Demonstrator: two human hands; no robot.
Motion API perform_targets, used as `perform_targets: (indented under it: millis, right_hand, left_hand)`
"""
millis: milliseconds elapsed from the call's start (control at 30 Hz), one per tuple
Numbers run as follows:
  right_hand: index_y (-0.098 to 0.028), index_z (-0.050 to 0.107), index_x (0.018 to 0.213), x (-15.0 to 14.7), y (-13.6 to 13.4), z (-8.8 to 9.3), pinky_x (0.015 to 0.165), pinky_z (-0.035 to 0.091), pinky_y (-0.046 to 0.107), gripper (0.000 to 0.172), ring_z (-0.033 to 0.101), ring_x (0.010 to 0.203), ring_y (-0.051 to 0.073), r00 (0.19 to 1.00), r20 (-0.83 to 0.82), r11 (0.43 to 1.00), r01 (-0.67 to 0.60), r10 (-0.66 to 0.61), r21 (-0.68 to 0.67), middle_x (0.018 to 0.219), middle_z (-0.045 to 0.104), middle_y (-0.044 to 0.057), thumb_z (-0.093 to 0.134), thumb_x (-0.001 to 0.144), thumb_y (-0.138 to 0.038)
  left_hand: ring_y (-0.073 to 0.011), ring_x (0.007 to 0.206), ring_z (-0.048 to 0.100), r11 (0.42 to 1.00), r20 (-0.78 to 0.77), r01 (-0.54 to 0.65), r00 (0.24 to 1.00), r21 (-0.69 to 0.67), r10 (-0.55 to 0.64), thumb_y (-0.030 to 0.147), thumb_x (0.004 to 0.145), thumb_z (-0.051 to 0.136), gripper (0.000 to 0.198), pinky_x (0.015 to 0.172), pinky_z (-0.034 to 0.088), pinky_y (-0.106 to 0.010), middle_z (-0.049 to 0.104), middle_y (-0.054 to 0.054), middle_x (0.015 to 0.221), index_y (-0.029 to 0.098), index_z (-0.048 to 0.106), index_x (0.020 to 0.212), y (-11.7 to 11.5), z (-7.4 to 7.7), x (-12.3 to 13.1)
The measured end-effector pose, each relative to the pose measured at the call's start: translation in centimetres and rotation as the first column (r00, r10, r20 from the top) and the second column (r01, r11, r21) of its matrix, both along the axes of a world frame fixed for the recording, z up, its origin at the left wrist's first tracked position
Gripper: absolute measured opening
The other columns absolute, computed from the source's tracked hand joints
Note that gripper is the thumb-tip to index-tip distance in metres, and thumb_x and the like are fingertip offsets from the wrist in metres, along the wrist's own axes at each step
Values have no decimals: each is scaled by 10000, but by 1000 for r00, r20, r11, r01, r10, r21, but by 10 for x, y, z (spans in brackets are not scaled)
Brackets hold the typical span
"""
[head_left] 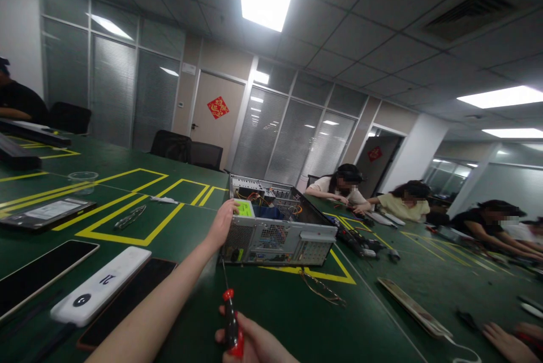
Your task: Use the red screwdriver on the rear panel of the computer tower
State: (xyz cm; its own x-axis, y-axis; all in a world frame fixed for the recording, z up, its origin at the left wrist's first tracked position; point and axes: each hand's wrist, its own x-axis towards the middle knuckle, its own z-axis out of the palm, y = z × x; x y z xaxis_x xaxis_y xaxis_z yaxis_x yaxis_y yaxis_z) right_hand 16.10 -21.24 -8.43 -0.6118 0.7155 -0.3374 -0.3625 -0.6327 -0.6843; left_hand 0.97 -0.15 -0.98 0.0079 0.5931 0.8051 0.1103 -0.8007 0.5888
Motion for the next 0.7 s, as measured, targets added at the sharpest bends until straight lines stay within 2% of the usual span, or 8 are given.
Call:
perform_targets:
  millis: [67,133,233,300,400,533,600,700]
  right_hand:
    - [-268,574,1217,-3,1,-4,654,404,269,669,666,745,164,998,-9,996,-64,65,55,1071,725,66,834,650,-512]
    - [-284,503,1335,-7,2,-8,758,434,340,789,693,867,218,994,-5,986,-105,107,132,1154,712,95,835,632,-416]
    - [-279,452,1399,-11,4,-13,787,431,370,934,694,867,230,996,12,974,-90,90,206,1100,718,85,890,579,-366]
    - [-228,539,1301,-12,4,-15,744,424,342,840,667,772,188,1000,10,980,-14,12,200,967,714,52,916,576,-422]
    - [-147,636,1087,-9,2,-14,649,393,283,662,580,631,119,994,47,991,97,-101,90,766,646,0,920,591,-482]
    - [-170,613,872,-3,-1,-6,597,377,225,430,600,657,114,984,102,985,154,-146,-80,774,650,-2,872,665,-444]
    - [-178,598,871,-1,0,-4,526,305,187,376,545,577,76,984,112,983,152,-141,-100,847,683,11,836,710,-421]
    - [-192,618,1002,1,3,-6,470,155,185,396,355,445,28,991,73,992,118,-114,-44,834,682,-2,807,744,-426]
  left_hand:
    - [-261,1296,557,1000,6,3,1000,5,-3,533,1021,273,510,1162,409,-470,693,-117,1147,208,636,872,1,0,0]
    - [-263,1282,564,1000,11,6,1000,11,-6,537,1018,276,513,1160,411,-472,695,-118,1138,207,639,866,1,-1,0]
    - [-260,1269,571,1000,13,9,1000,9,-9,533,1018,277,513,1161,410,-469,696,-115,1131,209,641,857,2,-1,0]
    - [-262,1278,565,1000,19,11,1000,4,-11,533,1018,277,513,1161,410,-471,696,-115,1138,210,642,859,1,-1,0]
    - [-264,1294,557,1000,21,17,1000,-3,-17,534,1018,278,510,1165,406,-472,695,-118,1146,211,641,865,0,0,0]
    - [-259,1310,548,1000,15,16,1000,-18,-15,518,1019,282,491,1169,401,-466,693,-114,1158,213,635,866,-2,1,0]
    - [-261,1311,546,1000,13,14,1000,-17,-14,510,1019,281,487,1168,401,-469,692,-115,1160,213,635,868,-2,1,0]
    - [-258,1306,550,1000,8,12,1000,-13,-12,505,1019,279,486,1168,402,-468,691,-113,1159,213,636,867,-2,1,0]
